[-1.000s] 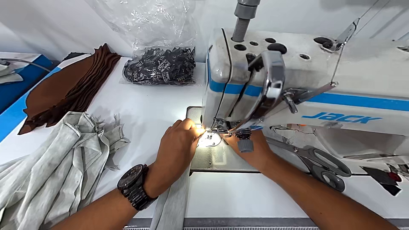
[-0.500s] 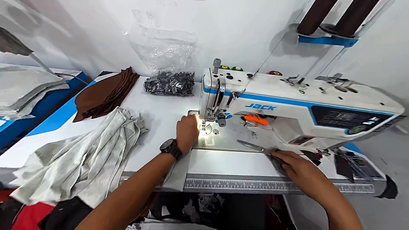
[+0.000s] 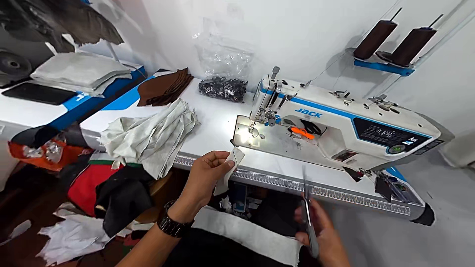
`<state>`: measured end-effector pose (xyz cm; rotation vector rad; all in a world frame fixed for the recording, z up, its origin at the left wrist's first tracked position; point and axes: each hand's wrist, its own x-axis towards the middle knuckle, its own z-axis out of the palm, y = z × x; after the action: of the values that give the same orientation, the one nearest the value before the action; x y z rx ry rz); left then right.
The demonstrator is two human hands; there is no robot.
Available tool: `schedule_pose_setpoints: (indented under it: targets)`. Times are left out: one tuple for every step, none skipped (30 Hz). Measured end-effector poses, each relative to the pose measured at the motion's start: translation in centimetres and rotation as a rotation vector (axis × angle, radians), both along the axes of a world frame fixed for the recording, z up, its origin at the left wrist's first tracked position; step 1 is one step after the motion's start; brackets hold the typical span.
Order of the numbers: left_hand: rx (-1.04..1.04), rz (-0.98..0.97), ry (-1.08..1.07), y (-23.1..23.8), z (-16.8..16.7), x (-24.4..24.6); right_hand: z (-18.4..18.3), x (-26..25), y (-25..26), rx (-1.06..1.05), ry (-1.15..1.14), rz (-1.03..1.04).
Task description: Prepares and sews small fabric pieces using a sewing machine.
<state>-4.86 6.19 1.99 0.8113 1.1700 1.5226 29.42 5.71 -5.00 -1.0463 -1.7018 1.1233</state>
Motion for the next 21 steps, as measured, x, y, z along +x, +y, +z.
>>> schedule_pose_setpoints:
  targets:
    - [0.016, 0.011, 0.032, -1.0, -0.1, 0.2, -0.5, -2.2, -1.1, -0.022, 0.167, 0.112]
    - [0.031, 0.021, 0.071, -1.8, -0.2, 0.4, -0.9, -4.5, -2.2, -0.039, 0.257, 0.202]
    - [0.049, 0.025, 0.112, -2.5, -0.2, 0.6, -1.1, -6.5, -3.1, -0.054, 0.279, 0.255]
    - [0.071, 0.024, 0.16, -3.2, -0.3, 0.7, -1.1, -8.2, -3.9, -0.073, 0.251, 0.278]
    - [0.094, 0.022, 0.208, -3.6, -0.5, 0.7, -0.9, -9.5, -4.4, -0.093, 0.199, 0.298]
    - [0.108, 0.021, 0.256, -3.9, -0.6, 0.7, -0.7, -10.4, -4.5, -0.108, 0.144, 0.322]
    - [0.115, 0.021, 0.293, -4.1, -0.7, 0.7, -0.4, -11.0, -4.4, -0.117, 0.103, 0.342]
    - [0.119, 0.019, 0.317, -4.2, -0.8, 0.6, -0.1, -11.5, -4.3, -0.119, 0.077, 0.356]
    - [0.121, 0.015, 0.329, -4.4, -0.9, 0.5, 0.1, -11.8, -4.1, -0.115, 0.064, 0.365]
    - [0.124, 0.012, 0.327, -4.5, -1.1, 0.5, 0.3, -12.2, -4.0, -0.108, 0.051, 0.366]
    - [0.122, 0.017, 0.323, -4.5, -1.2, 0.5, 0.4, -12.6, -3.9, -0.1, 0.039, 0.363]
    - [0.115, 0.024, 0.321, -4.5, -1.3, 0.5, 0.5, -12.9, -3.9, -0.093, 0.031, 0.353]
    - [0.11, 0.026, 0.312, -4.5, -1.3, 0.5, 0.4, -13.3, -3.9, -0.09, 0.033, 0.34]
    - [0.11, 0.03, 0.309, -4.5, -1.4, 0.5, 0.3, -13.5, -3.9, -0.088, 0.036, 0.331]
    - [0.117, 0.036, 0.317, -4.6, -1.6, 0.5, 0.2, -13.8, -3.8, -0.084, 0.039, 0.322]
    - [0.133, 0.048, 0.33, -4.6, -1.7, 0.4, 0.2, -13.9, -3.8, -0.081, 0.035, 0.316]
    - [0.15, 0.056, 0.344, -4.7, -1.8, 0.4, 0.2, -14.0, -3.8, -0.077, 0.03, 0.313]
    - [0.161, 0.053, 0.35, -4.7, -1.9, 0.4, 0.3, -14.0, -3.7, -0.072, 0.025, 0.31]
    - [0.162, 0.041, 0.347, -4.7, -2.0, 0.3, 0.3, -14.0, -3.6, -0.07, 0.022, 0.31]
    - [0.159, 0.03, 0.344, -4.7, -2.0, 0.3, 0.4, -14.0, -3.6, -0.069, 0.022, 0.31]
    - [0.157, 0.024, 0.343, -4.6, -2.0, 0.3, 0.3, -14.0, -3.5, -0.065, 0.018, 0.308]
